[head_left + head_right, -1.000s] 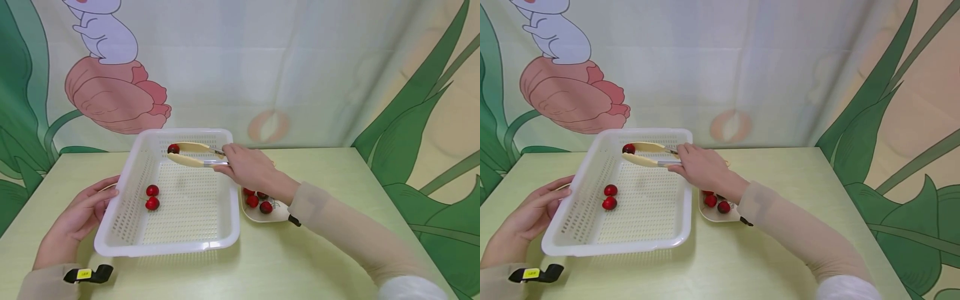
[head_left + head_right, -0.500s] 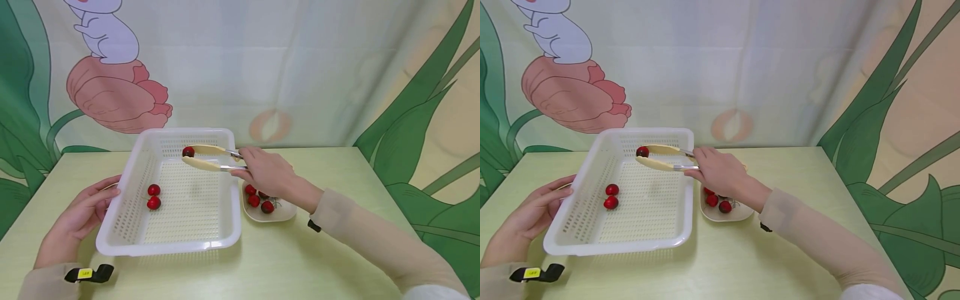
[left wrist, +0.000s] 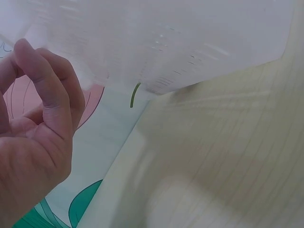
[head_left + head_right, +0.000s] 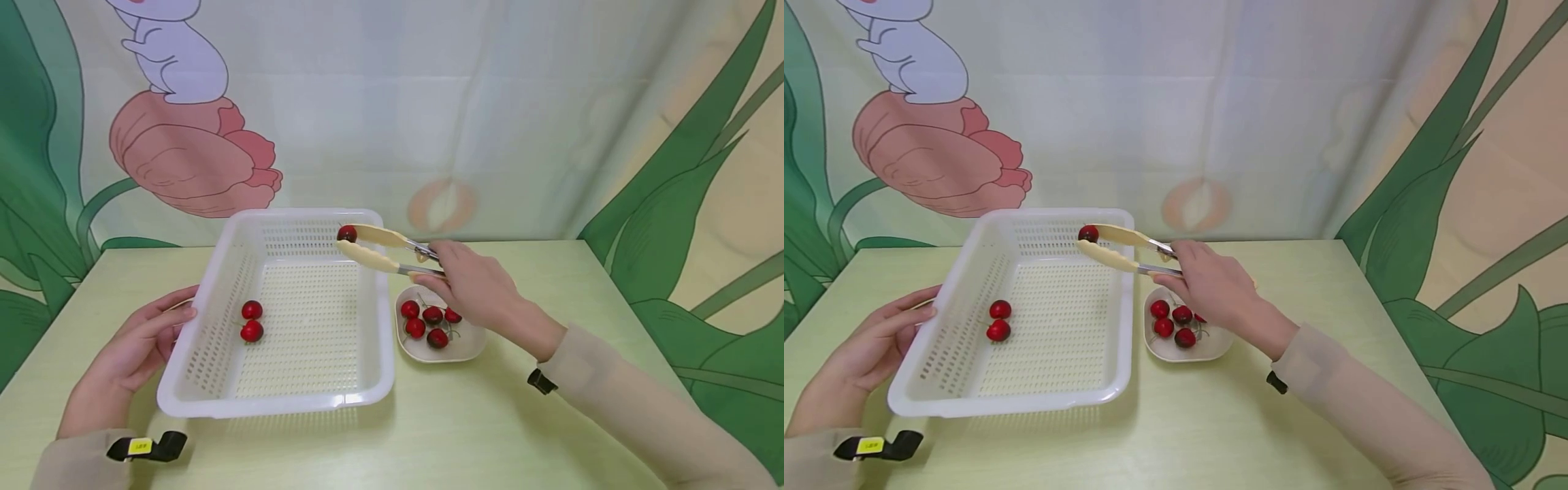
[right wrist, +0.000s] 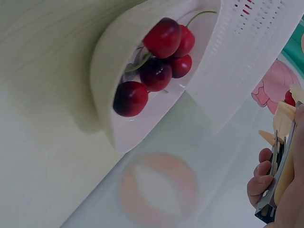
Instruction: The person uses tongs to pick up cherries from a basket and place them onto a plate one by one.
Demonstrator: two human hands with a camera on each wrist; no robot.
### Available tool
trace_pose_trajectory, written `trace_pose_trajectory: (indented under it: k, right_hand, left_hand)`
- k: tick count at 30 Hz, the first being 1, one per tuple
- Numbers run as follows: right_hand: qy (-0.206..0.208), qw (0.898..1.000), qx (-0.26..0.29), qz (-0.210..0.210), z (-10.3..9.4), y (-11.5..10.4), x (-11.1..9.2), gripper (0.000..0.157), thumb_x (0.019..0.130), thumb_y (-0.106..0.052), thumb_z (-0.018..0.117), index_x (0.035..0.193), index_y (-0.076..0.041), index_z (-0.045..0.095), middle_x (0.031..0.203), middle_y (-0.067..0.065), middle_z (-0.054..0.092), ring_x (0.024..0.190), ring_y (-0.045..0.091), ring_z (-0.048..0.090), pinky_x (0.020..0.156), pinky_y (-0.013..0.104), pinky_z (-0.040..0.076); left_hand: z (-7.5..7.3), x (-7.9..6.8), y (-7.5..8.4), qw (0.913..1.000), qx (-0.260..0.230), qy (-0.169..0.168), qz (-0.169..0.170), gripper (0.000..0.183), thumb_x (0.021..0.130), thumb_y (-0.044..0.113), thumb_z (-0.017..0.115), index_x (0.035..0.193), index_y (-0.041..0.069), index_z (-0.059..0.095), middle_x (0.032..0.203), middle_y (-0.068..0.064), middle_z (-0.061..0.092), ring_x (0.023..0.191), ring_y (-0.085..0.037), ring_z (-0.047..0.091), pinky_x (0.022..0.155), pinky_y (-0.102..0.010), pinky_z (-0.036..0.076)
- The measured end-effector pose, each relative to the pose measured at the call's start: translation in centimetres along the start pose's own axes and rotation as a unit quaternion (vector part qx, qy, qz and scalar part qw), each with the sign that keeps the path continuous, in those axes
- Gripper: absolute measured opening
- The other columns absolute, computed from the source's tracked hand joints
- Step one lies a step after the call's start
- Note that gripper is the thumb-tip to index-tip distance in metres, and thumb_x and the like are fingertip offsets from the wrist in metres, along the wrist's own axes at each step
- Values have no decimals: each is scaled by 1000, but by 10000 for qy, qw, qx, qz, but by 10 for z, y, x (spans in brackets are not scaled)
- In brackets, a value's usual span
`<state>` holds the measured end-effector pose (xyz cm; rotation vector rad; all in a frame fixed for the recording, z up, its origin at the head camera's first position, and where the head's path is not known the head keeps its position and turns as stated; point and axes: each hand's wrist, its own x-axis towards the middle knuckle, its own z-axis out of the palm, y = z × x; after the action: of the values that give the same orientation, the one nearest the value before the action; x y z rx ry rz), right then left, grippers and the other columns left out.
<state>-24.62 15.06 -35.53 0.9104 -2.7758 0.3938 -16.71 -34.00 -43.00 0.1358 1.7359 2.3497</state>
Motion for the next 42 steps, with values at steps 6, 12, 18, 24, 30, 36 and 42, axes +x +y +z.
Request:
trace_pose_trajectory:
  k: [6, 12, 18, 24, 30, 36, 42]
  right_hand:
    - [-27, 9998, 12, 216, 1, 12, -12, 53, 102, -61, 51, 123, -13, 55, 101, -2, 57, 82, 15, 52, 56, 33, 46]
    - [-119, 9988, -33, 478, 1, 24, -27, 61, 102, -61, 51, 132, -8, 54, 112, 4, 61, 87, 19, 55, 60, 36, 49]
    - [-223, 9974, -65, 680, 6, 37, -43, 61, 102, -59, 54, 133, -7, 54, 115, 6, 62, 88, 20, 55, 61, 37, 49]
    - [-324, 9965, -99, 768, 14, 48, -57, 62, 102, -59, 54, 133, -6, 54, 113, 7, 63, 89, 20, 57, 62, 37, 51]
    - [-400, 9961, -83, 780, 22, 56, -69, 57, 101, -61, 53, 123, -8, 57, 98, 1, 60, 80, 18, 53, 55, 32, 45]
    - [-408, 9963, -92, 748, 26, 61, -77, 60, 101, -62, 52, 125, -7, 57, 103, 3, 62, 81, 17, 54, 56, 31, 45]
    - [-559, 9953, -142, 773, 28, 70, -80, 57, 101, -59, 55, 123, -6, 57, 98, 1, 60, 79, 17, 53, 57, 31, 45]
  left_hand:
    - [-1, 0, 0, 10000, 13, 6, 29, 33, 109, 7, 46, 135, 22, 61, 123, 0, 71, 99, -23, 75, 81, -41, 60]
    - [0, -1, 1, 10000, -6, -58, 61, 33, 109, 6, 46, 135, 21, 60, 123, 0, 71, 99, -22, 75, 82, -40, 60]
    - [2, -1, 2, 10000, 26, -25, 65, 33, 109, 7, 46, 135, 21, 60, 123, 0, 71, 100, -22, 75, 81, -40, 60]
    - [3, 0, 2, 10000, -9, 10, 30, 33, 109, 7, 47, 135, 21, 60, 123, 0, 71, 101, -22, 74, 82, -40, 60]
    - [3, -1, 2, 10000, -39, 17, 6, 32, 108, 6, 48, 134, 21, 61, 123, 0, 71, 101, -22, 74, 82, -40, 60]
    - [2, 0, 3, 10000, -30, -19, 49, 33, 109, 6, 47, 134, 21, 61, 123, 0, 71, 101, -23, 74, 82, -40, 60]
    - [2, 0, 2, 10000, -78, -3, 34, 33, 108, 6, 47, 134, 21, 62, 123, 0, 71, 101, -23, 74, 82, -40, 60]
